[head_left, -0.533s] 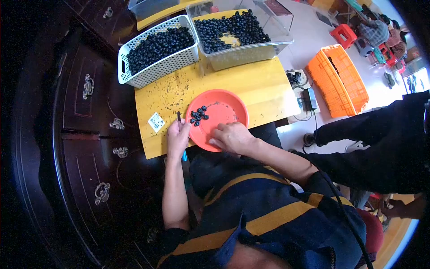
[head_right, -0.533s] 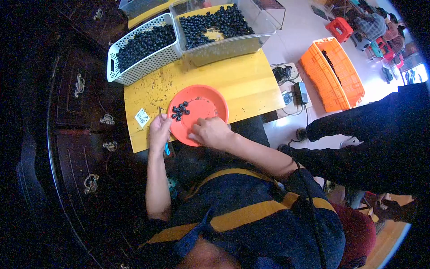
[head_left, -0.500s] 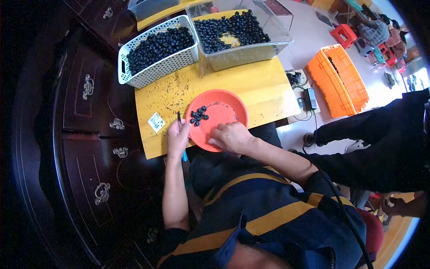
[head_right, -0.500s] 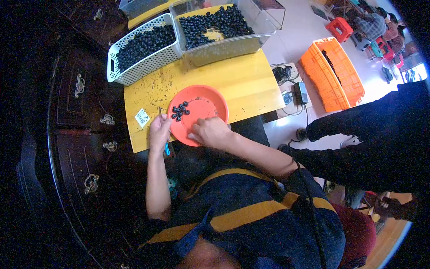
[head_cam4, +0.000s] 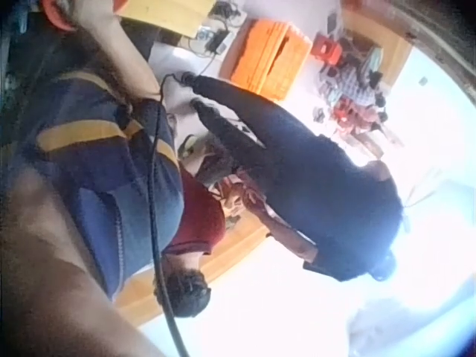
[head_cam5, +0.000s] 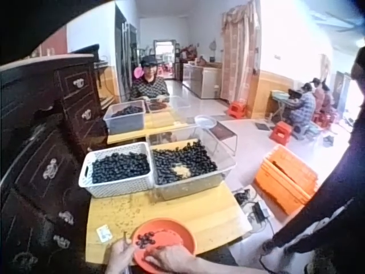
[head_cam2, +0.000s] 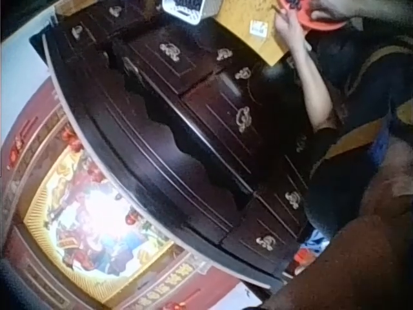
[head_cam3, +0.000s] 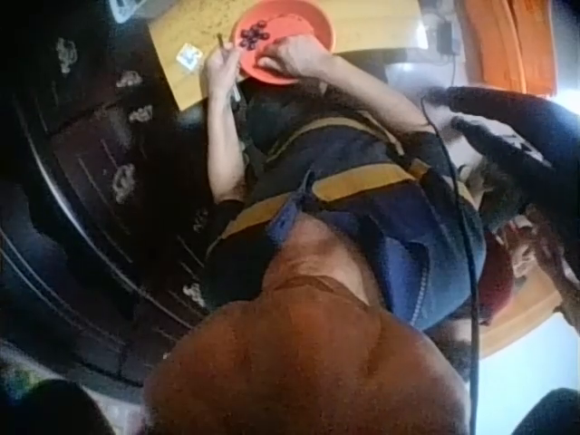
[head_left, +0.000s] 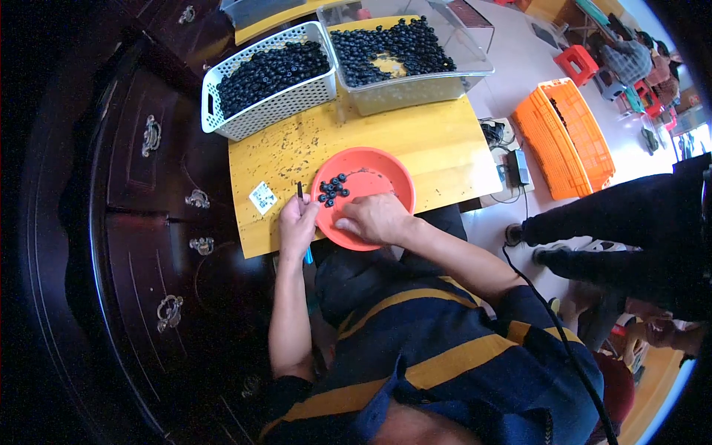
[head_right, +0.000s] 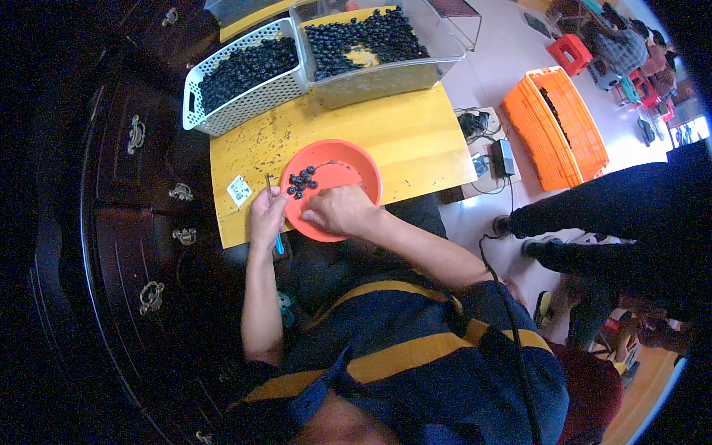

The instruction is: The person sorts small black parts by hand, transferring them from a plastic container into a red bowl.

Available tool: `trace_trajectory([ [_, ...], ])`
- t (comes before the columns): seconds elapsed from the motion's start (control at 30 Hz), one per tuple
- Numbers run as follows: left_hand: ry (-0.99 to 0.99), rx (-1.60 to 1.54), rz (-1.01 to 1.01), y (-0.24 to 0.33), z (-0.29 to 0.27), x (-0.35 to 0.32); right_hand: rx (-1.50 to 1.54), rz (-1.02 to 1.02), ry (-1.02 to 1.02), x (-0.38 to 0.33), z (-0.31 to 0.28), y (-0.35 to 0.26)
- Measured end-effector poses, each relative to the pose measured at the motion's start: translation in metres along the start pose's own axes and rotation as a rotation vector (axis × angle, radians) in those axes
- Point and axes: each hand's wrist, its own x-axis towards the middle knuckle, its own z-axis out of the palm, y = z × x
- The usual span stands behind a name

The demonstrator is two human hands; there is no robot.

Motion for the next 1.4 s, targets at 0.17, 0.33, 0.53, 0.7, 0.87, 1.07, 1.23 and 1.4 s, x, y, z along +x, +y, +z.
trace_trajectory([
  [0.17, 0.011, 0.001, -0.015, -0.001, -0.002, 0.0, 0.025, -0.021, 0.058, 0.0, -0.002, 0.001],
  [0.33, 0.012, 0.042, -0.019, 0.005, 0.0, -0.002, 0.247, -0.03, 0.247, 0.003, -0.002, 0.005],
  [0.53, 0.007, 0.037, 0.007, 0.004, 0.001, -0.002, 0.251, -0.071, 0.329, 0.006, -0.01, 0.005],
  [0.7, 0.034, 0.097, 0.041, -0.006, -0.001, 0.001, 0.148, -0.098, 0.314, 0.007, -0.002, 0.009],
  [0.87, 0.042, 0.11, 0.018, -0.012, -0.003, 0.003, 0.065, -0.085, 0.268, 0.005, -0.004, 0.008],
  [1.07, 0.026, 0.093, 0.075, -0.015, -0.001, 0.004, 0.019, -0.022, 0.23, 0.004, 0.002, 0.01],
  [1.23, 0.026, 0.104, 0.098, -0.021, -0.004, 0.005, 0.015, 0.002, 0.227, 0.0, -0.001, 0.007],
  [1.4, 0.006, 0.075, 0.092, -0.015, 0.001, 0.005, 0.434, -0.054, 0.494, 0.001, -0.012, 0.012],
])
